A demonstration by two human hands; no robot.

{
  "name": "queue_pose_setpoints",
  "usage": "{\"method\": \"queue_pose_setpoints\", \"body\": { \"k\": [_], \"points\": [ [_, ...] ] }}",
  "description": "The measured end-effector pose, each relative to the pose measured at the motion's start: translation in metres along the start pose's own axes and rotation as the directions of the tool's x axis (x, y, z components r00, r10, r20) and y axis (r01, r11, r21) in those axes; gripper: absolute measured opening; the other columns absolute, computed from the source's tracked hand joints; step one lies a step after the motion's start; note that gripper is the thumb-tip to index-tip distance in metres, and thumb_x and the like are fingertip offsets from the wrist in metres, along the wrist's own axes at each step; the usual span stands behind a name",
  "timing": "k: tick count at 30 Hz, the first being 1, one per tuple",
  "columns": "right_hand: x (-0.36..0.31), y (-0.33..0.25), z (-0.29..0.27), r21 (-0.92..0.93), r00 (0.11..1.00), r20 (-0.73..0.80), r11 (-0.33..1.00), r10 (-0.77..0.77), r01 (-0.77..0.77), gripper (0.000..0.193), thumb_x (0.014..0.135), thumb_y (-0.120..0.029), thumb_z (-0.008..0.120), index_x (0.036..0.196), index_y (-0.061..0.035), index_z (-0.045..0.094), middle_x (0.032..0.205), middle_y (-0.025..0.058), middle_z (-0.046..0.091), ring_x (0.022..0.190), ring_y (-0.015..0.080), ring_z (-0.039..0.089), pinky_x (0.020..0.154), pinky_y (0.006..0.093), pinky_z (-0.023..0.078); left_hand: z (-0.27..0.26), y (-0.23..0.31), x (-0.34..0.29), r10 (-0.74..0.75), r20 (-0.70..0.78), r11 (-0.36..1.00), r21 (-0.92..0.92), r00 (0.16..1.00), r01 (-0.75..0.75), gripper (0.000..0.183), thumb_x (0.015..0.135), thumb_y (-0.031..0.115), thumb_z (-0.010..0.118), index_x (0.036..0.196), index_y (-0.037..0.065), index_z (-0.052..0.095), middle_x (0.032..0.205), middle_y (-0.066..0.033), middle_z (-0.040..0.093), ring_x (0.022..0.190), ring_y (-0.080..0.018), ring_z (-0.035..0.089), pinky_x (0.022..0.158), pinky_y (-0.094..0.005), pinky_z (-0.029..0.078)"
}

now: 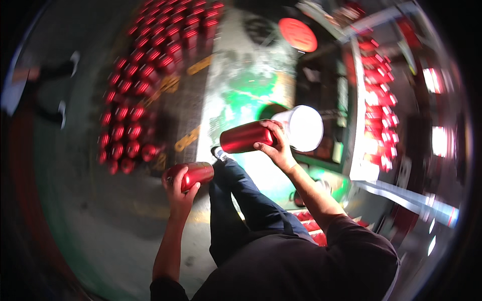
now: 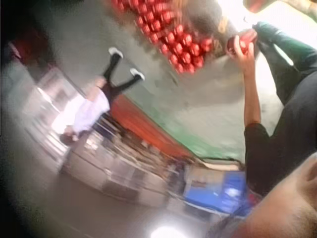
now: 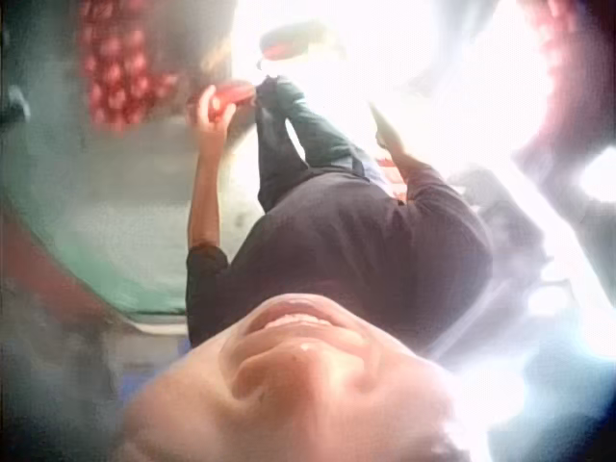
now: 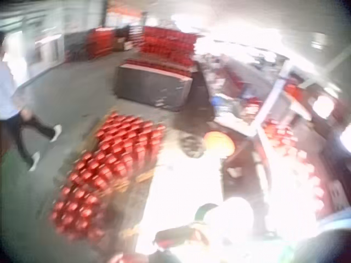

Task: The person repeatedly picks up red cylindrical cans from a rack and places them upright on a metal tray. The person handles the cans one at a time, moving them from the rack to the tray in a repetitive sequence.

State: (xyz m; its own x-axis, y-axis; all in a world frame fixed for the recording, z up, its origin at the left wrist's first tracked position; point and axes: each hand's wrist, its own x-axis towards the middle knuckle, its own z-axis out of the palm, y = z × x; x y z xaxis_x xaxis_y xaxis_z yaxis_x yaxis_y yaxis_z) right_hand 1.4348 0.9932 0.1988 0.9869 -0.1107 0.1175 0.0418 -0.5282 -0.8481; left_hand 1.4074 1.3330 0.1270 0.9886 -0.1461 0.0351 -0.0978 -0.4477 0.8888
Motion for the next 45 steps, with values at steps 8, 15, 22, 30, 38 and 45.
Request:
{"method": "queue_pose_setpoints", "body": {
  "k": [8, 15, 22, 30, 38, 45],
  "points": [
    [-0.120, 0.027, -0.207, 0.835, 0.817, -0.322, 0.550, 0.478, 0.007, 0.085, 0.084, -0.027, 0.079, 0.154, -0.0165, 0.032, 0.145, 0.0127, 0.044, 0.130, 0.0329, 0.050, 0.098, 0.0564, 0.052, 0.111, 0.192, 0.098, 0.427, 0.523, 0.894, -0.369, 0.738, -0.256, 0.069, 0.071, 0.009, 0.085, 0.133, 0.007, 0.055, 0.126, -0.0137, 0.056, 0.117, -0.0294, 0.054, 0.103, -0.0399, 0.043],
    [-0.170, 0.100, -0.301, 0.794, 0.808, -0.244, -0.368, 0.535, 0.484, 0.064, 0.090, -0.034, 0.069, 0.148, -0.0187, 0.043, 0.152, 0.0132, 0.042, 0.136, 0.0382, 0.044, 0.110, 0.0622, 0.038, 0.276, 0.330, 0.142, 0.299, 0.920, 0.814, -0.385, 0.254, 0.435, 0.068, 0.086, 0.014, 0.075, 0.146, 0.010, 0.044, 0.133, -0.0060, 0.053, 0.124, -0.0201, 0.053, 0.107, -0.0364, 0.044],
    [-0.166, 0.172, -0.386, 0.500, 0.928, -0.243, -0.783, 0.284, 0.371, 0.076, 0.092, -0.051, 0.057, 0.153, -0.0158, 0.031, 0.152, 0.0278, 0.025, 0.128, 0.0460, 0.036, 0.100, 0.0585, 0.048, 0.458, 0.385, 0.139, 0.273, 0.961, 0.327, -0.062, -0.032, 0.943, 0.062, 0.089, 0.032, 0.071, 0.140, 0.006, 0.050, 0.121, -0.0134, 0.065, 0.107, -0.0307, 0.065, 0.092, -0.0448, 0.055],
    [-0.183, 0.205, -0.449, 0.571, 0.796, -0.531, 0.817, 0.293, 0.080, 0.071, 0.092, -0.035, 0.057, 0.148, -0.0020, 0.027, 0.133, 0.0289, 0.052, 0.117, 0.0396, 0.054, 0.087, 0.0445, 0.057, 0.567, 0.435, 0.117, 0.487, 0.816, 0.034, 0.340, -0.313, 0.940, 0.067, 0.094, 0.052, 0.057, 0.147, 0.012, 0.045, 0.138, -0.0290, 0.047, 0.101, -0.0484, 0.057, 0.079, -0.0498, 0.058],
    [-0.191, 0.184, -0.495, 0.697, 0.922, -0.320, -0.606, 0.216, 0.384, 0.070, 0.099, -0.046, 0.049, 0.149, -0.0015, 0.030, 0.144, 0.0308, 0.040, 0.112, 0.0444, 0.053, 0.084, 0.0459, 0.060, 0.614, 0.458, 0.118, 0.496, 0.777, 0.022, 0.434, -0.387, 0.901, 0.067, 0.097, 0.052, 0.055, 0.152, 0.019, 0.035, 0.136, -0.0346, 0.044, 0.098, -0.0515, 0.059, 0.080, -0.0530, 0.060],
    [-0.163, 0.181, -0.523, 0.794, 0.804, -0.340, -0.309, 0.489, 0.523, 0.076, 0.092, -0.063, 0.051, 0.138, -0.0029, 0.048, 0.130, 0.0321, 0.055, 0.107, 0.0547, 0.058, 0.081, 0.0570, 0.060, 0.641, 0.474, 0.168, 0.485, 0.778, 0.089, 0.410, -0.399, 0.908, 0.069, 0.098, 0.054, 0.053, 0.155, 0.021, 0.033, 0.133, -0.0358, 0.050, 0.103, -0.0553, 0.059, 0.081, -0.0550, 0.060]
  ]
}}
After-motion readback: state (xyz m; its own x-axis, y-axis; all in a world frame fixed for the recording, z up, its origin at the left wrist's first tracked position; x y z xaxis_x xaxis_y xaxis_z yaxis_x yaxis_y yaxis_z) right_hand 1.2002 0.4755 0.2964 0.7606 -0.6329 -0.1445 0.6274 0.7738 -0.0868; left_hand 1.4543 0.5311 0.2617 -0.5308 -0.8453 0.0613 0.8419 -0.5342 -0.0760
